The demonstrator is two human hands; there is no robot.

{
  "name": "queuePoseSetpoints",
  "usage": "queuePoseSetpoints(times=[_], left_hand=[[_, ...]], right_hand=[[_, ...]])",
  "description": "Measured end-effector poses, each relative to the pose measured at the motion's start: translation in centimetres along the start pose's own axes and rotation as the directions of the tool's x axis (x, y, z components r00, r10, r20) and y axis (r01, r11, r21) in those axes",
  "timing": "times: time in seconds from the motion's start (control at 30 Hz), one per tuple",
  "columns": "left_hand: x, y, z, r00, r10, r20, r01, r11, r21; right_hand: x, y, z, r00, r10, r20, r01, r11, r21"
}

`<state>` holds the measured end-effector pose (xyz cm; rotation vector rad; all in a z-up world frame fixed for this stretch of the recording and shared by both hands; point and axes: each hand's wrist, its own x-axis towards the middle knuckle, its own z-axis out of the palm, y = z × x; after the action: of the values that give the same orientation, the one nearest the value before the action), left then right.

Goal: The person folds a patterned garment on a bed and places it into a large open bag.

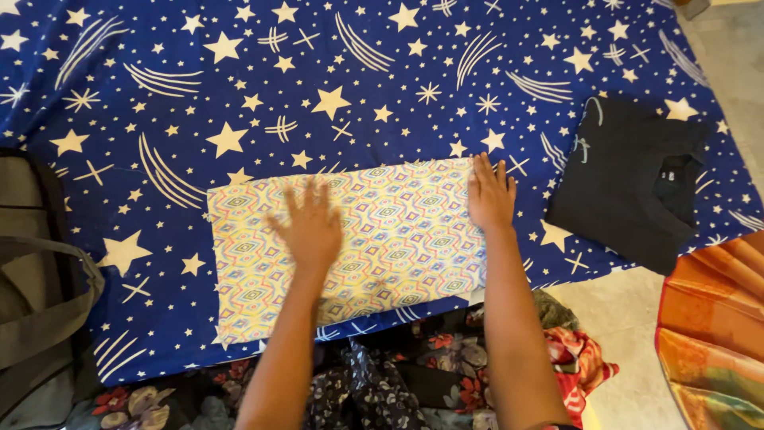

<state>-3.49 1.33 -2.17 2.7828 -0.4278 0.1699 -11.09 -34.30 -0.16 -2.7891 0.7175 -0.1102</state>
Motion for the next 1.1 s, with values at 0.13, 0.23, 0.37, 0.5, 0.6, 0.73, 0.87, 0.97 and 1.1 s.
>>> queuePoseSetpoints(times=[0.13,0.23,0.37,0.5,0.6,0.73,0.87,0.97,1.1], left_hand=[[-1.5,-6.3,-2.3,0.996,-0.091,-0.020,0.092,0.994,0.052],[-3.6,-9.3,-4.5,0.983,-0.180,0.033,0.180,0.984,-0.001],[-5.8,-11.4,-5.6,0.973,-0.228,0.024,0.229,0.972,-0.050],[-6.9,-13.0,-6.1,0.973,-0.224,0.045,0.228,0.967,-0.115],[-7.4,-14.1,-7.9,0.981,-0.178,0.072,0.190,0.948,-0.254],[-10.1,-12.0,-10.4,0.984,-0.161,0.074,0.172,0.968,-0.183],[-14.3,-7.5,-9.1,0.996,0.045,0.074,-0.031,0.982,-0.186],[-16.5,-3.8,-7.0,0.975,0.222,0.025,-0.217,0.969,-0.118],[-17.1,-3.0,-4.5,0.974,0.224,-0.021,-0.225,0.971,-0.081]], right_hand=[[0.1,2.0,0.3,0.999,0.014,0.046,-0.016,0.999,0.041],[0.4,2.6,1.1,0.998,0.040,0.053,-0.043,0.998,0.054],[0.7,4.3,2.2,1.000,-0.007,0.006,0.006,0.996,0.085],[-0.8,5.1,1.9,0.997,0.039,0.059,-0.049,0.984,0.174],[-4.4,3.9,0.8,0.997,0.070,-0.010,-0.069,0.996,0.053],[-12.5,-3.6,1.0,0.923,-0.083,-0.377,0.134,0.985,0.113],[-18.4,-12.8,2.0,0.860,-0.428,-0.278,0.481,0.863,0.157],[-20.7,-18.1,2.8,0.811,-0.525,-0.256,0.578,0.785,0.221],[-23.3,-22.6,4.5,0.775,-0.587,-0.234,0.632,0.725,0.276]])
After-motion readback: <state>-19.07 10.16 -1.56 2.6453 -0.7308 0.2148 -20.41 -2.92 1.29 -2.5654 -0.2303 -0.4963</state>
